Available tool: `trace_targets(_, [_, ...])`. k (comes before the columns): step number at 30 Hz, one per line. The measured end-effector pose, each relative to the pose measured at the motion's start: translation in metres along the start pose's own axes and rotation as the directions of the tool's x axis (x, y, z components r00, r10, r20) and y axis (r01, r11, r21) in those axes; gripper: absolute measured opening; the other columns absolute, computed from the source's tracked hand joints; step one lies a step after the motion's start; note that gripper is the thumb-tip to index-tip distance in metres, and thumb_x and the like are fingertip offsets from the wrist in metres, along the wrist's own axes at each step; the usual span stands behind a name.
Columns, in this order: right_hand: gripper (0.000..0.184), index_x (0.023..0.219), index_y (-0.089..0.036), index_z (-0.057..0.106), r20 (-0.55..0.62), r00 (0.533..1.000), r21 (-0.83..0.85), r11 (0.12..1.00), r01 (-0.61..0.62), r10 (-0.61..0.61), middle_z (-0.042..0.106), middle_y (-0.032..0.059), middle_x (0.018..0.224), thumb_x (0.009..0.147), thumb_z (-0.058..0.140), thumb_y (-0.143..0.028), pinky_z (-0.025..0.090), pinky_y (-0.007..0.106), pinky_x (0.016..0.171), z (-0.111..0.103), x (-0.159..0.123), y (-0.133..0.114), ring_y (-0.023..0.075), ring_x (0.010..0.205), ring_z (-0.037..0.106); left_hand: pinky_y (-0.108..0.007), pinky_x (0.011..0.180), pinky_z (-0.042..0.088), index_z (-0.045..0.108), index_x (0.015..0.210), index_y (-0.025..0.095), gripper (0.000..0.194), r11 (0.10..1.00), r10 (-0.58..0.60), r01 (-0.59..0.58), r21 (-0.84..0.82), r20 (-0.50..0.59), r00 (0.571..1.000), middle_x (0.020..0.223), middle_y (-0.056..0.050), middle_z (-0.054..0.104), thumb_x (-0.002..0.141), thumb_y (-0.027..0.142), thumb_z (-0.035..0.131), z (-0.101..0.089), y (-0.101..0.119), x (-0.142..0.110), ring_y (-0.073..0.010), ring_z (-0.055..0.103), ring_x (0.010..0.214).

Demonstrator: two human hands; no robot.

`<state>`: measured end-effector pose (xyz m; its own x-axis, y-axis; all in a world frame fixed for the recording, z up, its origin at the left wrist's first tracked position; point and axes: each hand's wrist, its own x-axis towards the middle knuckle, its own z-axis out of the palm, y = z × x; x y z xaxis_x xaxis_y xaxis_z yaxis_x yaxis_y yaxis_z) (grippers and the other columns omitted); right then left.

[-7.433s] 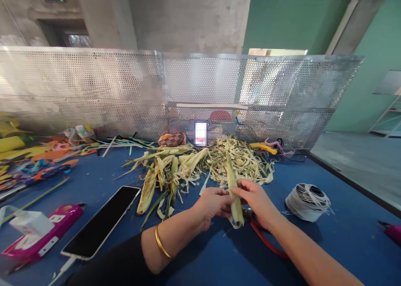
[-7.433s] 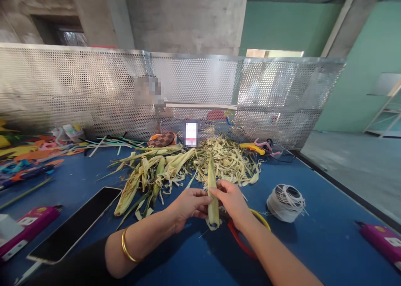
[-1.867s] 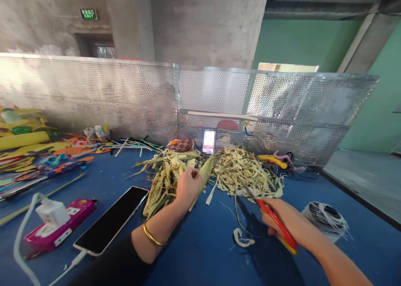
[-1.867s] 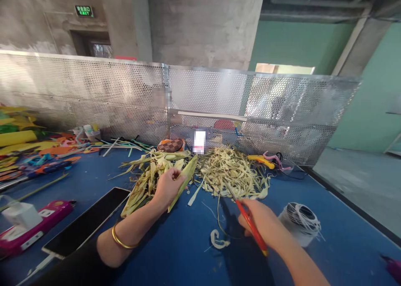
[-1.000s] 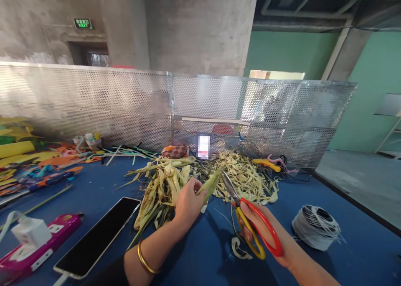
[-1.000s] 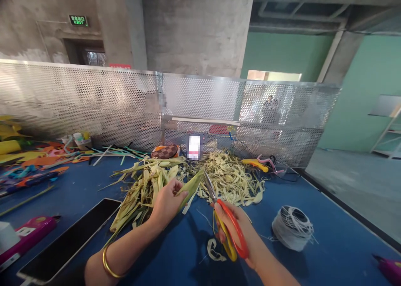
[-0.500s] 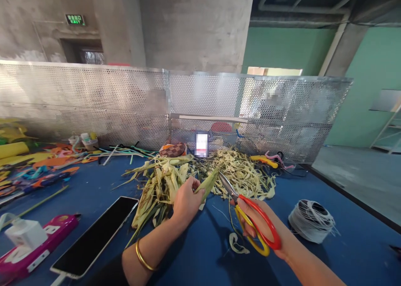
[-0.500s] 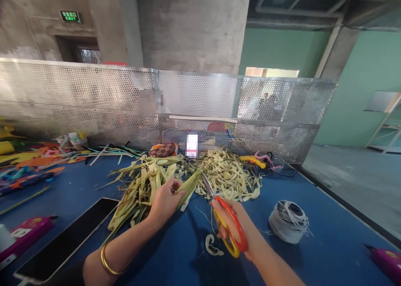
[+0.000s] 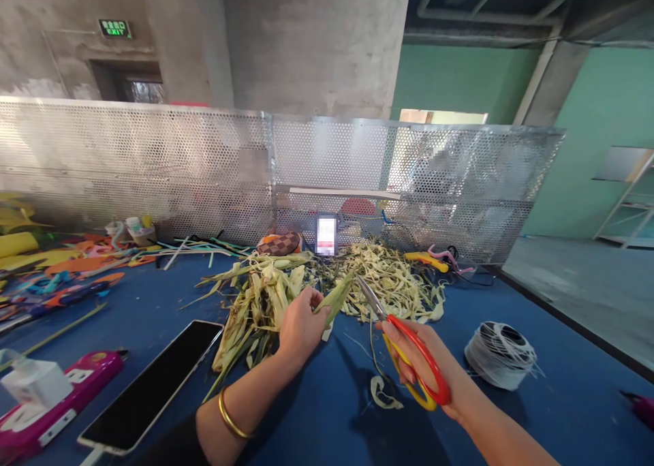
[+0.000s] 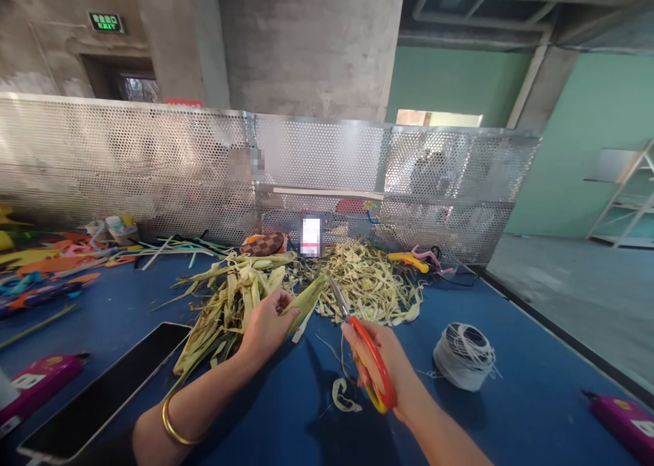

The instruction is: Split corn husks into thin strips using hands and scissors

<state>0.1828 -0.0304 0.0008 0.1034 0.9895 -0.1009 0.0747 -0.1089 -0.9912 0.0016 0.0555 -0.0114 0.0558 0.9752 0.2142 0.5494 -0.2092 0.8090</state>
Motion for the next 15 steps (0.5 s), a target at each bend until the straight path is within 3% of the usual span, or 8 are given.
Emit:
trace_targets(5, [0.059, 0.089, -0.019, 0.056, 0.063, 0.998, 0.162, 0.987, 0.012, -0.023, 0.048, -0.0074, 0.054, 0.06, 0.066, -0.069, 0.045, 0.025, 0.054, -0.0059, -0.0028, -0.0031, 0.0058, 0.039, 0.041, -0.027, 0.06, 0.03, 0.045, 0.074, 0.023, 0.01, 0.973, 0.102, -0.085, 0.215, -0.068, 0.992, 0.073, 0.0, 0.058, 0.075, 0.022, 0.055, -0.0048, 0.0025, -0.002, -0.0185, 0.055, 0.072])
trace_targets(15, [0.056, 0.087, -0.017, 0.057, 0.11, 0.994, 0.105, 0.994, -0.004, -0.008, 0.047, -0.0072, 0.053, 0.067, 0.061, -0.069, 0.037, 0.023, 0.046, -0.0108, -0.0042, -0.0039, 0.0063, 0.039, 0.041, -0.025, 0.056, 0.026, 0.048, 0.082, 0.024, 0.001, 0.889, 0.251, -0.215, 0.404, -0.037, 0.967, 0.075, -0.001, 0.06, 0.081, 0.024, 0.047, -0.0059, 0.0042, -0.0088, -0.0169, 0.055, 0.066])
